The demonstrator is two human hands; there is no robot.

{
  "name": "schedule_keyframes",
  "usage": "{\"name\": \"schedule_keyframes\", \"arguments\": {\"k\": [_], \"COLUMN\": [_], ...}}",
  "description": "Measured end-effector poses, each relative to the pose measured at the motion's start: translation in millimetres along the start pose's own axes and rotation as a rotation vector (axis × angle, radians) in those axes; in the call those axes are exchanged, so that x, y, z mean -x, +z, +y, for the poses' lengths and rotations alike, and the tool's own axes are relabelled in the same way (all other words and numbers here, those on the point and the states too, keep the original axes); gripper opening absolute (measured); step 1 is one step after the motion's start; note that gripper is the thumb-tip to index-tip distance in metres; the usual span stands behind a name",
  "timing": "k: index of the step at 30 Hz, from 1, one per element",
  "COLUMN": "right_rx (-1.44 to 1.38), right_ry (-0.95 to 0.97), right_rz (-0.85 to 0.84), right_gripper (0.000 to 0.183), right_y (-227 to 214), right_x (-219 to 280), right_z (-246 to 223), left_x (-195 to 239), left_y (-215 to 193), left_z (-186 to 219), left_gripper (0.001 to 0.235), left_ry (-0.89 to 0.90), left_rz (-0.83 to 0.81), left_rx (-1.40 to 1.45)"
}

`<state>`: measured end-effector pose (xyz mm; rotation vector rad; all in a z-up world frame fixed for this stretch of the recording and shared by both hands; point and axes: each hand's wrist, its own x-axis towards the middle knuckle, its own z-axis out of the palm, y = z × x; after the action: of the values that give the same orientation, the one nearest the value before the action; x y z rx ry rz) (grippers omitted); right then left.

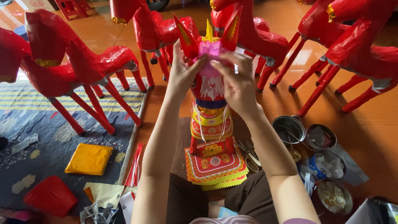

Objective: Assemble and decorate a paper-mache horse figure by cutting paper and gluing decorative elements.

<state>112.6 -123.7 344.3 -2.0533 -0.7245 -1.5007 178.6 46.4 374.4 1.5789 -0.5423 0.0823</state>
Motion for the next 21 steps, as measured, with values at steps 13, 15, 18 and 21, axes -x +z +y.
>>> {"name": "schedule_keyframes", "arguments": {"k": [13,15,18,21], "right_rx": [0.124,0.100,0.093,-0.136], "right_ry": [-0.060,-0.044,0.033,0.291], "right_rz": [-0.084,-0.051,-0.025,0.089], "right_gripper": [0.033,0.028,0.018,0.016], "right_y": [-16,-17,-17,-27], "right_x": [0,1,8,-7], "right_z": [-17,-17,-12,-18], "left_x": [6,6,6,4], "left_y": [3,4,2,-1], "left_z": [20,20,17,12], "left_gripper": [0.087,0.076,0.091,0.103], "left_ry": [-0.001,0.029,0.001,-0.003], "left_rz": [-0.046,-0.049,-0.050,-0.050], "left_rx": [0.213,0.232,0.167,0.097]}}
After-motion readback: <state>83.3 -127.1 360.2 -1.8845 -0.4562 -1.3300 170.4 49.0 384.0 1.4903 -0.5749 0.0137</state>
